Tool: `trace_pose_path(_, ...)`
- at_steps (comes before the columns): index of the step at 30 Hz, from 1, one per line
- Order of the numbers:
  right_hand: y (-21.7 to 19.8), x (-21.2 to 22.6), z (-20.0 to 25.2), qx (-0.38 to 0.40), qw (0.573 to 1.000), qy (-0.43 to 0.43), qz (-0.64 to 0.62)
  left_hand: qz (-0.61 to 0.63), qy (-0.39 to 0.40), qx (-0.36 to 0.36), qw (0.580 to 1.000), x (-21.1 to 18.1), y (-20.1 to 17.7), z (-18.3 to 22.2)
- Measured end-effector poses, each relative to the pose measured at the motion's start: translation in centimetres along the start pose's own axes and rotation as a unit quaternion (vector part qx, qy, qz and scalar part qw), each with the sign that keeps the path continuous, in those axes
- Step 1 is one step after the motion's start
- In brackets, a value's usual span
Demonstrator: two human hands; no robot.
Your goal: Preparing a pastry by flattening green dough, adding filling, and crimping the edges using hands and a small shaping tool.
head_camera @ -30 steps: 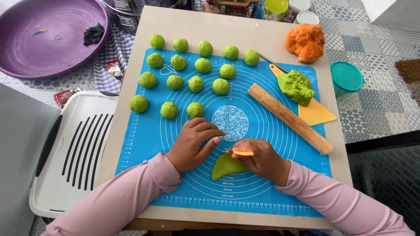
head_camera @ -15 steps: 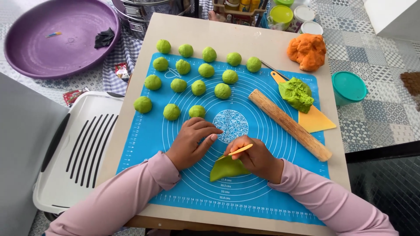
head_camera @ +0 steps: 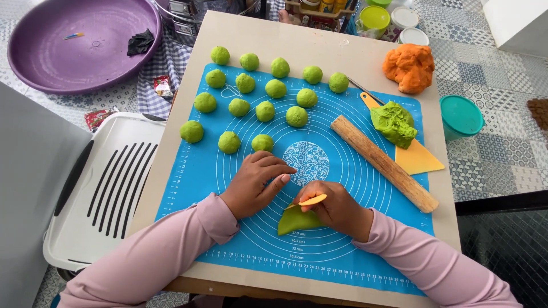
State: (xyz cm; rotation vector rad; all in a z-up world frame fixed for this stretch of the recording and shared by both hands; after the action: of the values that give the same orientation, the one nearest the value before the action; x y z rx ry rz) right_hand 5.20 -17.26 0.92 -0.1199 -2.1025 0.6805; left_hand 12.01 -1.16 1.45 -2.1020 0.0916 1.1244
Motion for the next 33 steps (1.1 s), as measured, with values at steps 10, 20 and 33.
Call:
trace_pose_path(10,0.1,-0.1,0.3,-0.034,0.999,-0.028,-0.024,0.000,-0.007,0.002,1.000,0.1,-0.1,-0.1)
trace_pose_path(20,1.2,2.4,0.1,0.048,0.989,-0.044,-0.135,-0.005,0.004,0.014,1.000,-0.3,-0.3,0.0)
trace_pose_path(33,1.5,4.0,-0.4,0.059,0.981,-0.149,-0.106,-0.014,-0.011,0.028,0.999,-0.7,-0.5,-0.1)
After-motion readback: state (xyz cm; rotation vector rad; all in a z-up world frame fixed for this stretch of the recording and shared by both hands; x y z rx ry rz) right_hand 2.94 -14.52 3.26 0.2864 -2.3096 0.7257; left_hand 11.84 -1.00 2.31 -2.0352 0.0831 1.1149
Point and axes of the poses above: each hand's wrist, its own z-axis away from the middle knuckle, its own y-axis out of the palm, x = y × z, the point moved 6 cm from there along -z, towards the middle knuckle, and after that the axes turned 1 degree about z, right-handed, at the moved point
